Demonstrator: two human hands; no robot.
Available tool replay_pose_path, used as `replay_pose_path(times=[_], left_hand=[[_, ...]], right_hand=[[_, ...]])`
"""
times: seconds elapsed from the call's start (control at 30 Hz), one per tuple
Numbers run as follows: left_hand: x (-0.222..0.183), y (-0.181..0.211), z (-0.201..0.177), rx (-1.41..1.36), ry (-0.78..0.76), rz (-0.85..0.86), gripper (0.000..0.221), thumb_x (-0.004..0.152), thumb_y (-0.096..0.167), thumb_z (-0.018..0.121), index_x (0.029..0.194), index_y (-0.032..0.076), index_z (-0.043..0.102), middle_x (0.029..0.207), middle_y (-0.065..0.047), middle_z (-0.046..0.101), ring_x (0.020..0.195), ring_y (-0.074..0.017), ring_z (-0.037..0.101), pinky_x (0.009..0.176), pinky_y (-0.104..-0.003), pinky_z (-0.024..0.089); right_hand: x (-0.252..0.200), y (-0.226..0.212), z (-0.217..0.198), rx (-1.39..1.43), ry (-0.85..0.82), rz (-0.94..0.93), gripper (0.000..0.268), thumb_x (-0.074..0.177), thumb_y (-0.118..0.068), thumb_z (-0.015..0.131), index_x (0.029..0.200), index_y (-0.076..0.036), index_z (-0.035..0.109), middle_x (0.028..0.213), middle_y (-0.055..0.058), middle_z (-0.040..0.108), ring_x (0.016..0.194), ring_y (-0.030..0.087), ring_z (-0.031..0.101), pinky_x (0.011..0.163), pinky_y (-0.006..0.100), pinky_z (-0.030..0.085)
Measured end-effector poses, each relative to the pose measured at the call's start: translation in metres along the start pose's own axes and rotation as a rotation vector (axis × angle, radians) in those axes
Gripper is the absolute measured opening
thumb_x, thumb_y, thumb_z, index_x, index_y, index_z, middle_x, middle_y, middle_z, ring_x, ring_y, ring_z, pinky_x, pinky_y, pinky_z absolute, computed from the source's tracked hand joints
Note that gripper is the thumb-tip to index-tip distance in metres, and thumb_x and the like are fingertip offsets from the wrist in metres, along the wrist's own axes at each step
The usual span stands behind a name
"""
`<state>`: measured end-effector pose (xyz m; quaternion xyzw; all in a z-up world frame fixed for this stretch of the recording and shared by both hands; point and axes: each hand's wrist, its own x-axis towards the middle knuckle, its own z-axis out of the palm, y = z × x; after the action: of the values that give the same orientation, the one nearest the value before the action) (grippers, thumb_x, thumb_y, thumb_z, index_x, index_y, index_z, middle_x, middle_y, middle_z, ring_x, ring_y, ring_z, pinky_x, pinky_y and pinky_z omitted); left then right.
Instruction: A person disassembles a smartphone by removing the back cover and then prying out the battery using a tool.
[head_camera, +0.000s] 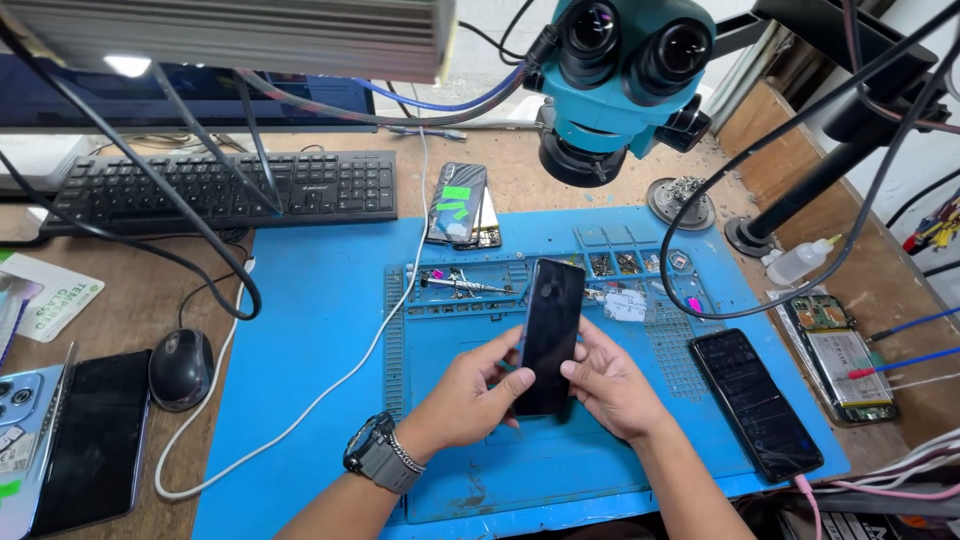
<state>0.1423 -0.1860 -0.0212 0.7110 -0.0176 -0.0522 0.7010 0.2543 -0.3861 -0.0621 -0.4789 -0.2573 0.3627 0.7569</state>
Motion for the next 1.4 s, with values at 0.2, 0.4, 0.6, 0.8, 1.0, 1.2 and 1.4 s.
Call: replay_pose_path(times=[0.2,0.4,0.6,0.8,1.0,1.2,1.4], left_hand=[[-0.005,-0.003,0.006,0.091,0.008,0.112,0.090,0.084,0.026,0.079,0.161,0.018,0.032,0.104,-0.004,0.064,0.076,-0.0133,0.066,0.075,-0.030,0.064],[-0.005,-0.017,0.015,0.133,-0.008,0.260,0.095,0.082,0.025,0.082,0.160,0.021,0.028,0.119,-0.008,0.059,0.072,-0.0148,0.069,0.073,-0.030,0.063],[-0.007,-0.004,0.012,0.192,-0.060,0.117,0.094,0.083,0.036,0.078,0.161,0.025,0.028,0.115,-0.007,0.059,0.074,-0.0121,0.069,0.060,-0.025,0.059],[-0.006,-0.009,0.012,0.221,-0.060,0.155,0.093,0.082,0.039,0.079,0.160,0.025,0.030,0.122,-0.008,0.060,0.076,-0.0141,0.070,0.068,-0.030,0.061],[-0.006,-0.007,0.012,0.273,-0.072,0.197,0.091,0.084,0.040,0.076,0.160,0.026,0.028,0.139,-0.007,0.060,0.083,-0.0156,0.070,0.069,-0.032,0.060],[-0.004,-0.016,0.011,0.367,-0.065,0.254,0.088,0.086,0.044,0.073,0.159,0.021,0.030,0.149,-0.008,0.057,0.117,-0.0236,0.061,0.096,-0.040,0.054],[-0.004,-0.017,0.011,0.373,-0.055,0.278,0.087,0.086,0.041,0.075,0.158,0.019,0.032,0.159,-0.006,0.047,0.130,-0.0233,0.058,0.106,-0.039,0.050]], right_hand=[[-0.002,0.002,0.003,-0.028,-0.066,0.061,0.079,0.099,-0.021,0.066,0.163,-0.008,0.023,0.127,0.021,0.064,0.122,0.034,0.065,0.091,0.041,0.060],[-0.006,-0.011,0.016,-0.056,-0.191,0.050,0.099,0.093,-0.040,0.079,0.166,-0.011,0.019,0.104,0.013,0.056,0.098,0.024,0.058,0.084,0.037,0.051],[-0.008,-0.007,0.010,-0.118,-0.161,0.064,0.116,0.082,-0.048,0.090,0.167,-0.012,0.019,0.108,0.010,0.060,0.100,0.024,0.058,0.092,0.040,0.051],[-0.007,-0.009,0.010,-0.079,-0.159,0.066,0.117,0.078,-0.041,0.095,0.165,-0.012,0.023,0.116,0.011,0.060,0.103,0.023,0.061,0.087,0.037,0.056],[-0.008,-0.010,0.012,-0.057,-0.149,0.037,0.114,0.078,-0.036,0.096,0.164,-0.011,0.025,0.113,0.009,0.059,0.103,0.024,0.061,0.091,0.040,0.054],[-0.007,-0.009,0.010,-0.038,-0.154,0.010,0.112,0.079,-0.032,0.096,0.163,-0.010,0.026,0.116,0.009,0.059,0.111,0.023,0.063,0.102,0.039,0.053],[-0.008,-0.007,0.007,-0.045,-0.152,-0.006,0.111,0.079,-0.030,0.096,0.163,-0.009,0.026,0.113,0.008,0.058,0.104,0.022,0.061,0.094,0.036,0.053]])
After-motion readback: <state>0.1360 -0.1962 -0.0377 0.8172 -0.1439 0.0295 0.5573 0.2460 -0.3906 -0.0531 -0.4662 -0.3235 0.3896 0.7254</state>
